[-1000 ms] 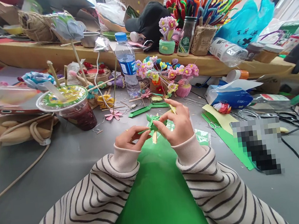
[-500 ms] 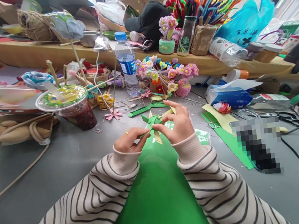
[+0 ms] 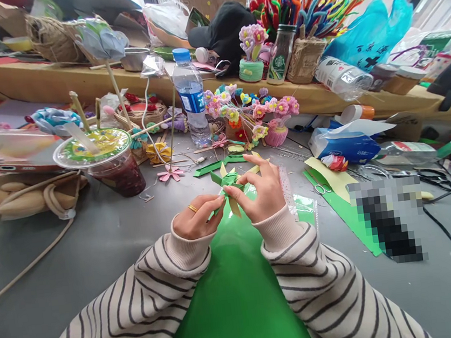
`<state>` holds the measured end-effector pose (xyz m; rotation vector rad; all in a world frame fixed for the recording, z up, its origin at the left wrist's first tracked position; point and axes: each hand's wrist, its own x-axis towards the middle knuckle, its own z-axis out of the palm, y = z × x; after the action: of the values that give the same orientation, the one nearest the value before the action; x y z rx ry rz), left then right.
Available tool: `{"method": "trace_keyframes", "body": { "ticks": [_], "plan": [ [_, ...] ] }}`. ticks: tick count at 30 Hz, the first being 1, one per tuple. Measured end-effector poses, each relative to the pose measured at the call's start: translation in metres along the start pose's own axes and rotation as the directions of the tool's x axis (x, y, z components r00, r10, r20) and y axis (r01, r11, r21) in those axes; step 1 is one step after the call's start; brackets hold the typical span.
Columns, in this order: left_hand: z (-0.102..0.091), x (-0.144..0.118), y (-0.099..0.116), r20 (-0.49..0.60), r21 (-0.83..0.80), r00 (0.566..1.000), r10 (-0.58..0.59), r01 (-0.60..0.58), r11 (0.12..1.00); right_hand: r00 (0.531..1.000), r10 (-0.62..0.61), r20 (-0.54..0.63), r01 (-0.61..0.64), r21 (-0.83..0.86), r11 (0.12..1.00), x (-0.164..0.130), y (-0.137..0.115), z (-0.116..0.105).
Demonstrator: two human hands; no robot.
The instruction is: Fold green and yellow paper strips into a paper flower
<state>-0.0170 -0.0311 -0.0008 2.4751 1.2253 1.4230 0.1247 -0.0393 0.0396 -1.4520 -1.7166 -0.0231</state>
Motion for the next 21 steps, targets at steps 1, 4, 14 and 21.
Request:
{"method": "trace_keyframes", "body": {
  "ticks": [1, 4, 14, 21],
  "plan": [
    [0.0, -0.001, -0.001, -0.01, 0.014, 0.999, 0.041, -0.041, 0.999, 1.0, 0.018, -0.003, -0.018, 0.011, 1.0, 0.0, 0.0, 0.0],
    [0.001, -0.001, -0.003, -0.042, 0.026, 0.986, 0.164, -0.163, 0.986, 0.997, 0.081, 0.004, -0.081, 0.062, 0.995, 0.0, -0.001, 0.0],
    [0.002, 0.001, 0.0, -0.093, 0.027, 0.989, 0.117, -0.115, 0.993, 0.994, 0.111, 0.014, -0.111, 0.157, 0.981, 0.0, 0.003, 0.002],
    [0.01, 0.001, -0.007, -0.203, 0.078, 0.957, 0.207, -0.195, 0.978, 0.999, 0.048, 0.008, -0.049, 0.15, 0.988, -0.002, 0.007, 0.008]
  ]
}}
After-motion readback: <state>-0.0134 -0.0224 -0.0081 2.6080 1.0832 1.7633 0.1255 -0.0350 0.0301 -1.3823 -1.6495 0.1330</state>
